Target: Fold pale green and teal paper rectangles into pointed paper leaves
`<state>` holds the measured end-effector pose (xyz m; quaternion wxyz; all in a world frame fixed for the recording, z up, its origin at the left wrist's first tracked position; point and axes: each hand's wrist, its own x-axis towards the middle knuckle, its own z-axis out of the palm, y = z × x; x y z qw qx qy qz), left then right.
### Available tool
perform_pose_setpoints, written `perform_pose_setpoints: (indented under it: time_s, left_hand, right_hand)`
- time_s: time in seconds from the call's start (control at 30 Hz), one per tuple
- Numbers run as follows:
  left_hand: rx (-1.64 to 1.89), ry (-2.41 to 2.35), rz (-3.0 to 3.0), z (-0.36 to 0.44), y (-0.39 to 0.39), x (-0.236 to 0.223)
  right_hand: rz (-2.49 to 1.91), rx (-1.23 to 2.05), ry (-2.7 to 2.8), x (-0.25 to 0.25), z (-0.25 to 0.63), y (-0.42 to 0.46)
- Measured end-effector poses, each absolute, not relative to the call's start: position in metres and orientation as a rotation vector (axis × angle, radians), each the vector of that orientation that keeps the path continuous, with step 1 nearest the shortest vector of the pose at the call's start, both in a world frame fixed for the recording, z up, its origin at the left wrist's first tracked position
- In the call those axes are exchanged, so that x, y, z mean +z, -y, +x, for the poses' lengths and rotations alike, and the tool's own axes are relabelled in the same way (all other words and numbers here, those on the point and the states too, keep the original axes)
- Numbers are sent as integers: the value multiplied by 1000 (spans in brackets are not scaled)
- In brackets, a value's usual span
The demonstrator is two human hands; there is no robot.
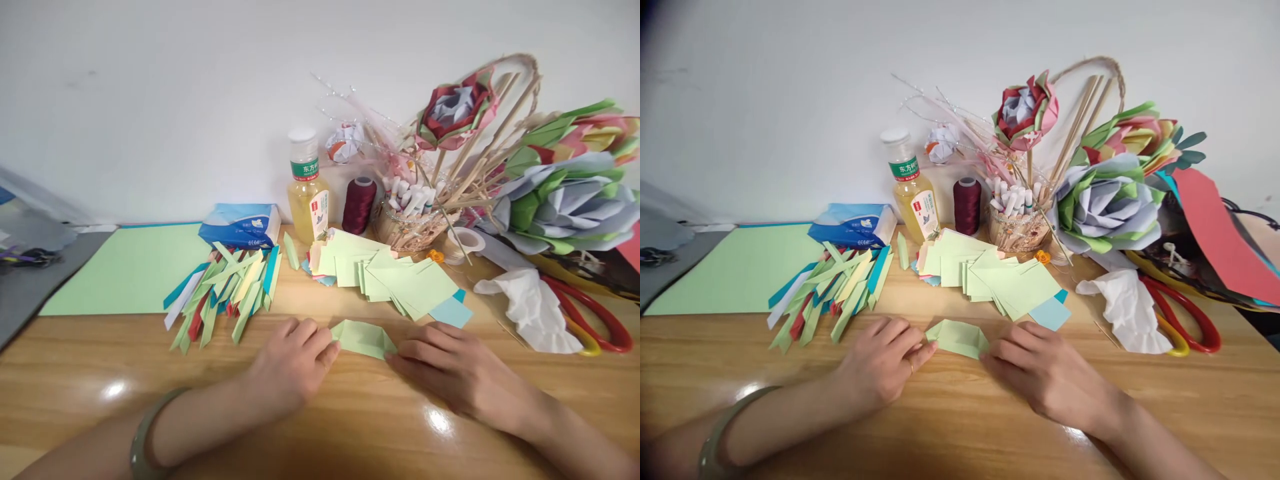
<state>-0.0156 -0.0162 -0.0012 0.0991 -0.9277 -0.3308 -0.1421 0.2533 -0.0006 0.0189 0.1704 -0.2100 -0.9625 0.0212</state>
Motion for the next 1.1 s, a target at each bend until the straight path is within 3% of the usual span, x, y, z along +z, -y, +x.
perform_pose_setpoints:
  time_s: [0.33, 0.5, 0.67, 0.87, 1.1]
  left_hand:
    - [-354, 1319, -3046, 2, 12, 11]
    - [-552, 1182, -3085, 2, 9, 5]
    - [-898, 1031, -2967, -3, 8, 3]
    - [-773, 887, -2844, -4, 13, -2]
    - [-872, 1420, -3200, -12, 7, 12]
  right_hand:
    - [-415, 569, 2727, 22, 216, 26]
    - [-824, 279, 2578, 11, 228, 12]
    - [-912, 27, 2589, 6, 227, 9]
    - [-965, -94, 2532, 3, 231, 14]
    - [-995, -116, 2604, 2, 231, 12]
